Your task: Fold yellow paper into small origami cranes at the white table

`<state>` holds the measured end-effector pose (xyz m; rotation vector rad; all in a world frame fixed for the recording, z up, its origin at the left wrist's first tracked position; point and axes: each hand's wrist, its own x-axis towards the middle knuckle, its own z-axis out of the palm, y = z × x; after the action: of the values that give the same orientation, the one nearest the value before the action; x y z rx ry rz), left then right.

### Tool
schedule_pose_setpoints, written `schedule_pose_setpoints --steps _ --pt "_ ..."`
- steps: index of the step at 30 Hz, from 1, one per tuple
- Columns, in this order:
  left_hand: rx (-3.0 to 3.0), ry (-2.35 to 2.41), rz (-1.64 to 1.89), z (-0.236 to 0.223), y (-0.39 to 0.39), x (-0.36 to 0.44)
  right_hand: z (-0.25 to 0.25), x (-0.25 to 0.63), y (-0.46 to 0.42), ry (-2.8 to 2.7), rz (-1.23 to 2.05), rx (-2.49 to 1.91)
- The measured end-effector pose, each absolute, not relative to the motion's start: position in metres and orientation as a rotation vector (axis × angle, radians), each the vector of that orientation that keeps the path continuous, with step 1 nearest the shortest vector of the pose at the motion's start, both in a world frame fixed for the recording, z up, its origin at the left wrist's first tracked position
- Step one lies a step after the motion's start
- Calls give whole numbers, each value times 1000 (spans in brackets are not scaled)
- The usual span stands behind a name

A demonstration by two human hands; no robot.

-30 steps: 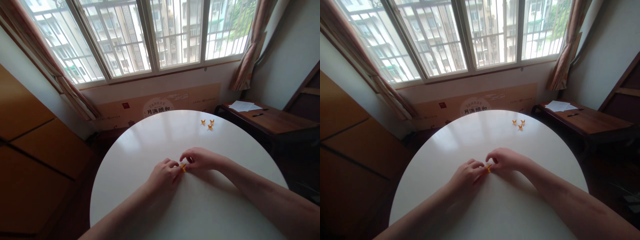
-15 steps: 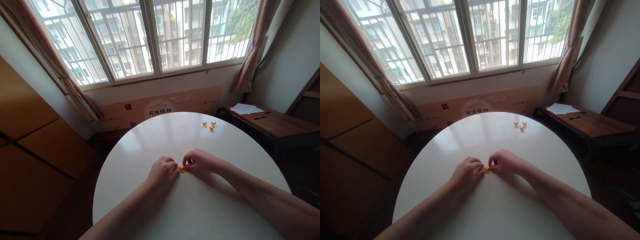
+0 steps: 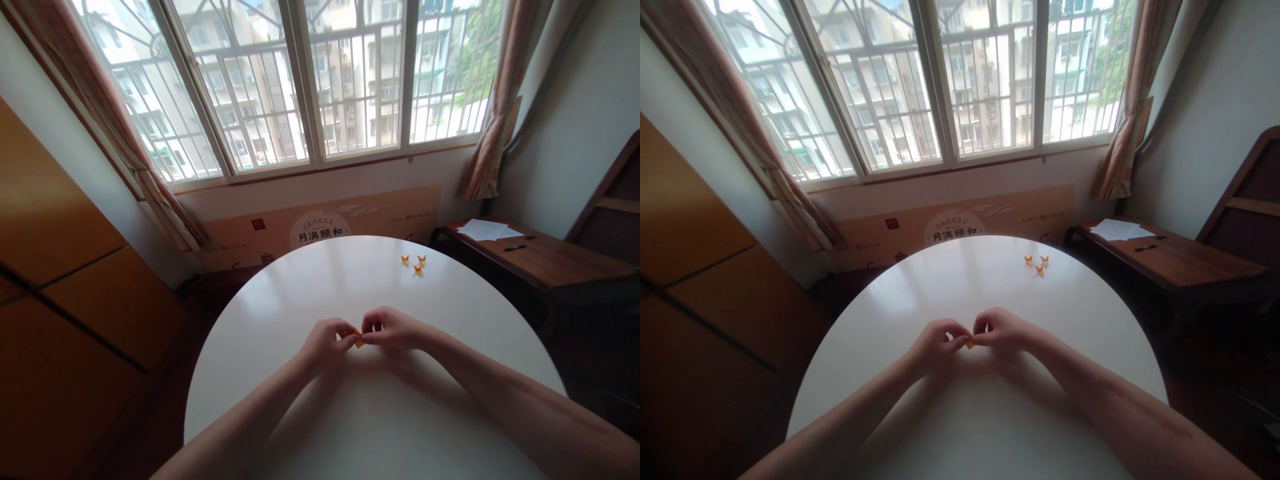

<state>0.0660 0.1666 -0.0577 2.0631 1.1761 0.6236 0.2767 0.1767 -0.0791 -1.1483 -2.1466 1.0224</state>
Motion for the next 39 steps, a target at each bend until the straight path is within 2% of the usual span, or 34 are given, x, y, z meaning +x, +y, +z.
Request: schedule_pose_setpoints --steps 6,14,24,31,39 --pt "1818 1204 632 -50 180 78 -73 283 179 -1987 1103 -1144" --pt "1588 1232 830 -66 178 73 -75 283 183 -1871 1218 -1106" --pt "1614 1244 914 -69 177 71 -80 276 181 -1747 1232 -1015" --pt "1870 1210 956 -65 168 73 -81 268 175 -1684 1333 -978" --pt "1666 1138 927 -65 170 73 -75 265 170 -1613 1408 -1037"
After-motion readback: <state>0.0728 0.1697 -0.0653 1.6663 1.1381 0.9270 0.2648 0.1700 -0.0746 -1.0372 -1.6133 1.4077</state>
